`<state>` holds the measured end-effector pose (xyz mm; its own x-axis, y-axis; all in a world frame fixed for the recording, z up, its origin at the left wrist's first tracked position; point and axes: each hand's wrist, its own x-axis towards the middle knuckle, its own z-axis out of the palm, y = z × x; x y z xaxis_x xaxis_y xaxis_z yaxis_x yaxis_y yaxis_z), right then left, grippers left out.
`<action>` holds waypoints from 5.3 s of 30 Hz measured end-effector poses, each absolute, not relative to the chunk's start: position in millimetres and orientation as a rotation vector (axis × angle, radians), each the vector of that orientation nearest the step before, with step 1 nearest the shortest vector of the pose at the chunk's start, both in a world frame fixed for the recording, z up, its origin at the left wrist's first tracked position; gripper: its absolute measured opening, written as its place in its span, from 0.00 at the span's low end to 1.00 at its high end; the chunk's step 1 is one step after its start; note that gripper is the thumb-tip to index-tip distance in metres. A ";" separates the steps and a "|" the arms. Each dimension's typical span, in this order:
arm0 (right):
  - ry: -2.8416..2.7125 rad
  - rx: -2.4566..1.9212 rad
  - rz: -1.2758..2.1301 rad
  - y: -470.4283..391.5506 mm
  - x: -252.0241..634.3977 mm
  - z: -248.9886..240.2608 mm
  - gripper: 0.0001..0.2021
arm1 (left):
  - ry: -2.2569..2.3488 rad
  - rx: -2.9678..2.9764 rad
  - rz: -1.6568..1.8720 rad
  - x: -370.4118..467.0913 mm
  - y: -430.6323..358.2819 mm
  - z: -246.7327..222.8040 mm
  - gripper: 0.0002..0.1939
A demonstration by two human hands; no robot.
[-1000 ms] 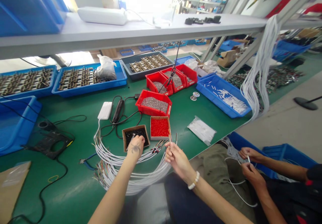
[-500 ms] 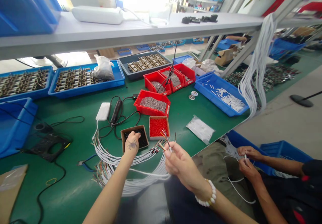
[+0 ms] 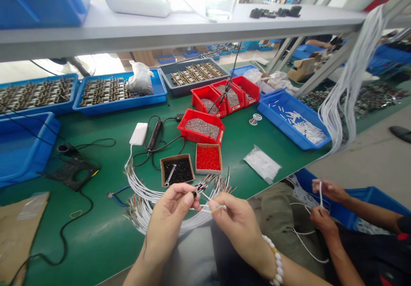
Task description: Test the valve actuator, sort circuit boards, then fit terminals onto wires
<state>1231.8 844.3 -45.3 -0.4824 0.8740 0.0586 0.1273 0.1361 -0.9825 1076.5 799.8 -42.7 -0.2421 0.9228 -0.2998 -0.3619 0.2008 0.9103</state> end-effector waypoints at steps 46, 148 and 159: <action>-1.793 -0.964 1.461 841.8 1238.3 -35.1 0.14 | 1.326 0.948 1.235 1078.9 792.5 -20.1 0.04; -1.679 -0.880 1.834 836.0 1251.6 -22.2 0.15 | 1.017 0.798 1.385 1058.6 798.7 -27.7 0.02; -1.216 -0.705 2.231 832.1 1242.5 -24.5 0.14 | 1.424 1.226 1.401 1082.4 794.7 -24.7 0.09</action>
<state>1242.5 832.1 -24.5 -0.7412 0.6405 -0.2010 -0.1779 -0.4761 -0.8612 1082.4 794.7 -24.7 -0.2338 0.9675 0.0965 0.1120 -0.0718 0.9911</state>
